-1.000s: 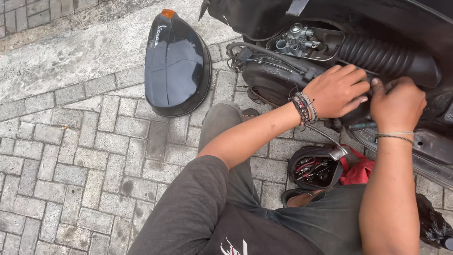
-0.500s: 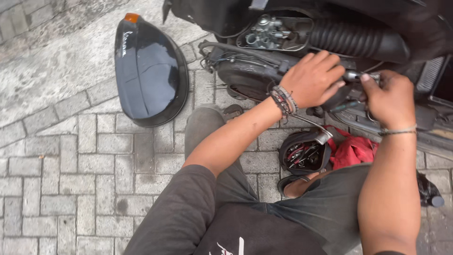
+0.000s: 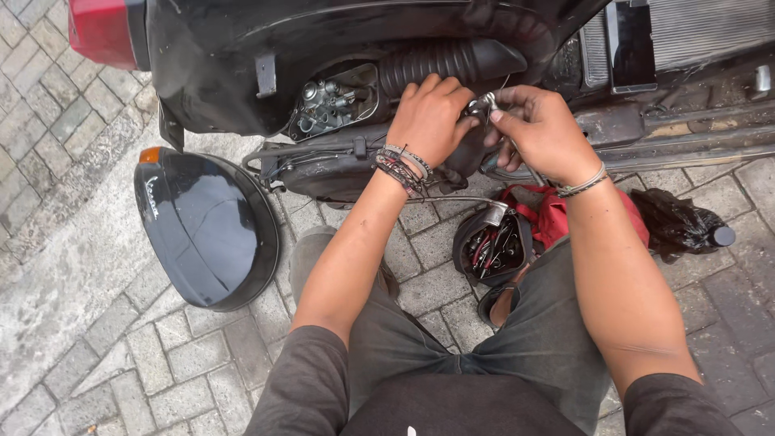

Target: The person sits on the ground and works on the engine area of a motorcycle. They use a screwdriver to loosen a bolt, then switch to a ratchet wrench to continue loosening the bolt on the engine casing.

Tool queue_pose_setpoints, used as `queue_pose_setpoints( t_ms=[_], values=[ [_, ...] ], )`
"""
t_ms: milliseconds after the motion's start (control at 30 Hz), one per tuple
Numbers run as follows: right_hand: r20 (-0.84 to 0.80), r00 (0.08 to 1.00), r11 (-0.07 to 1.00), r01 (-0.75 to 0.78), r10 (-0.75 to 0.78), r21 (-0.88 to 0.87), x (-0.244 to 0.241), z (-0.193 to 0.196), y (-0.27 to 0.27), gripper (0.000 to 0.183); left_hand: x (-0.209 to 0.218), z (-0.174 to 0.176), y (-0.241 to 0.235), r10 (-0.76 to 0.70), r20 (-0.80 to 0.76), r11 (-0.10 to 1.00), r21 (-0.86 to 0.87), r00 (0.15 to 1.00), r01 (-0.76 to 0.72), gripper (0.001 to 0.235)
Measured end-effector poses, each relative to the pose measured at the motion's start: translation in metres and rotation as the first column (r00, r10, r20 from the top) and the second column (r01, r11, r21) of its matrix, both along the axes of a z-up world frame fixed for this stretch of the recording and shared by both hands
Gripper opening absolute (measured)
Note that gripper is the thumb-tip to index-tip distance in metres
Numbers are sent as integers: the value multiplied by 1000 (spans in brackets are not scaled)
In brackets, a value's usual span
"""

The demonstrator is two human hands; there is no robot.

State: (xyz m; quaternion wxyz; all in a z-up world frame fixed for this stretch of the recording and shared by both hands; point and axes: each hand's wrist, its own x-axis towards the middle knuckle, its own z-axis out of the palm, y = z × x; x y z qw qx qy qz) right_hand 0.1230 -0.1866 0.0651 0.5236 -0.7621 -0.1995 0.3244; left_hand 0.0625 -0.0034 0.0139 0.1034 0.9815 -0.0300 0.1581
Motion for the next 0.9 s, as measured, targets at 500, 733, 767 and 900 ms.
queue_pose_setpoints(
  t_ms=[500, 733, 767, 900],
  values=[
    [-444, 895, 921, 204, -38, 332, -2, -33, 6, 34, 7, 0, 10, -102, -52, 973, -213, 993, 89, 20],
    [-402, 909, 912, 255, -112, 321, 2, -40, 17, 29, -5, 6, 14, -100, 4, 944, -315, 995, 96, 24],
    [-390, 907, 905, 290, -156, 311, 3, -43, 20, 26, -11, 14, 17, -62, 40, 828, -556, 997, 74, 23],
    [-421, 896, 892, 301, -142, 338, 15, -53, 25, 30, -42, 61, 4, -23, -227, 720, -679, 974, -141, 44]
  ],
)
